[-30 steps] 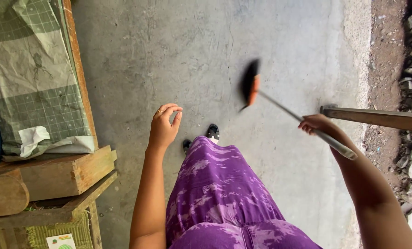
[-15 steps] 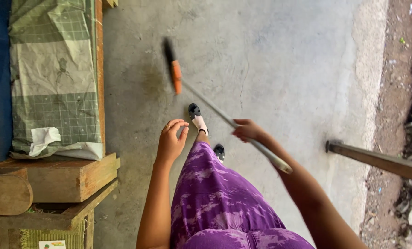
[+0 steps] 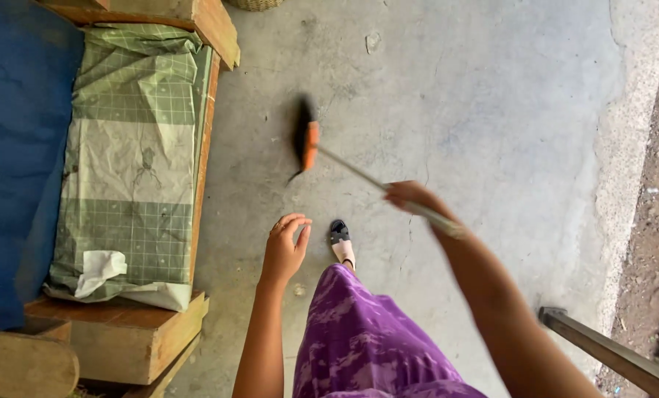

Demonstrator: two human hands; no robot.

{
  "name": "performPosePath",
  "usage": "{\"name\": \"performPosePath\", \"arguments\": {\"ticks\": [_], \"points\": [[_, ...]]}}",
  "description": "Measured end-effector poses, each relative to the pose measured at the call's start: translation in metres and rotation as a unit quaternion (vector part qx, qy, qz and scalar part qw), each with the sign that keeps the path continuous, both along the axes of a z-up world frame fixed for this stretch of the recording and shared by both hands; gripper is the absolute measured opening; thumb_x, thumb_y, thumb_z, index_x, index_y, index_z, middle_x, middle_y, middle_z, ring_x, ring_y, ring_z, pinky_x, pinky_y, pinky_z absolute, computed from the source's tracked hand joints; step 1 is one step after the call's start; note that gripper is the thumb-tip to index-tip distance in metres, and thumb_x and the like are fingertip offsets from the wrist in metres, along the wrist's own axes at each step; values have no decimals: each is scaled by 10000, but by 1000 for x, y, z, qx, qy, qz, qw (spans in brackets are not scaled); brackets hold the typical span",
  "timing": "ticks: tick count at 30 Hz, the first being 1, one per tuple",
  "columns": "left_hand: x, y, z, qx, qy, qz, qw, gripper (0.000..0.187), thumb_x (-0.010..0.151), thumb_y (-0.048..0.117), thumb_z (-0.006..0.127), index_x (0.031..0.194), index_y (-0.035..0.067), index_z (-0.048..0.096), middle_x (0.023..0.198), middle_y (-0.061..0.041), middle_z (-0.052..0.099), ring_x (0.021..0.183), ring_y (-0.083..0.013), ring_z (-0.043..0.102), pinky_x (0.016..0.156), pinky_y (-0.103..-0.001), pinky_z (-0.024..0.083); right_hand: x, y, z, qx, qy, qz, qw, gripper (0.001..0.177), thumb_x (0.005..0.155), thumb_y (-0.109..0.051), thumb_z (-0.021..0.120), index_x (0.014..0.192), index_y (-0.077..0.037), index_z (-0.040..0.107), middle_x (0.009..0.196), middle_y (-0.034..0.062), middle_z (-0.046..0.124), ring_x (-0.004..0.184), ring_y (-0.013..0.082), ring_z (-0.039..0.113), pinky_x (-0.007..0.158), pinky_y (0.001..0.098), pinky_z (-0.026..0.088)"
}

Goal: Sweeping the concrete floor with a broom.

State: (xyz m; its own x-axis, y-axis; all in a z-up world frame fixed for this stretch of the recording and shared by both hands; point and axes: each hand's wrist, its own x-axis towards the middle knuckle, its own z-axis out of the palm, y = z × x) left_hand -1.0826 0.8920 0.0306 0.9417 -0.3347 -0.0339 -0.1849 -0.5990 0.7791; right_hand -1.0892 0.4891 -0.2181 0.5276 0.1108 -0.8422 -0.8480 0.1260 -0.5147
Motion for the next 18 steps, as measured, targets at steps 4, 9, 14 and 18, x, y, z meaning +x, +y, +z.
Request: {"name": "performPosePath", "arguments": {"ticks": [4,9,14,18], "points": [[51,-11,6,-25,-30,-18,999,151,954,157,663,1055,57,713,1175,-130,700,1114,-340,650,960,-426,508,-45,-129,59,-51,119,-169,977,181,979,-164,652,956,14,672,724,49,638,536,105,534,424,244,404],[91,-39,24,-43,-59,-41,996,146,950,147,667,1053,52,709,1167,-131,699,1107,-338,657,962,-416,515,-38,-122,113,-209,67,-136,966,123,889,26,668,985,96,637,636,90,555,480,151,484,425,327,428],[109,-67,41,-44,-6,-57,997,159,970,173,652,1053,52,713,1181,-110,701,1119,-327,648,973,-414,503,-5,-79,145,-101,74,-88,988,578,865,-16,677,1421,-117,559,615,47,516,464,133,436,405,325,351],[123,-80,43,-28,2,-47,998,174,973,189,641,1060,57,715,1198,-103,696,1123,-312,651,976,-409,503,47,-31,37,-45,0,-14,999,540,898,-87,653,1426,-141,553,740,108,706,509,164,562,433,348,453]]}}
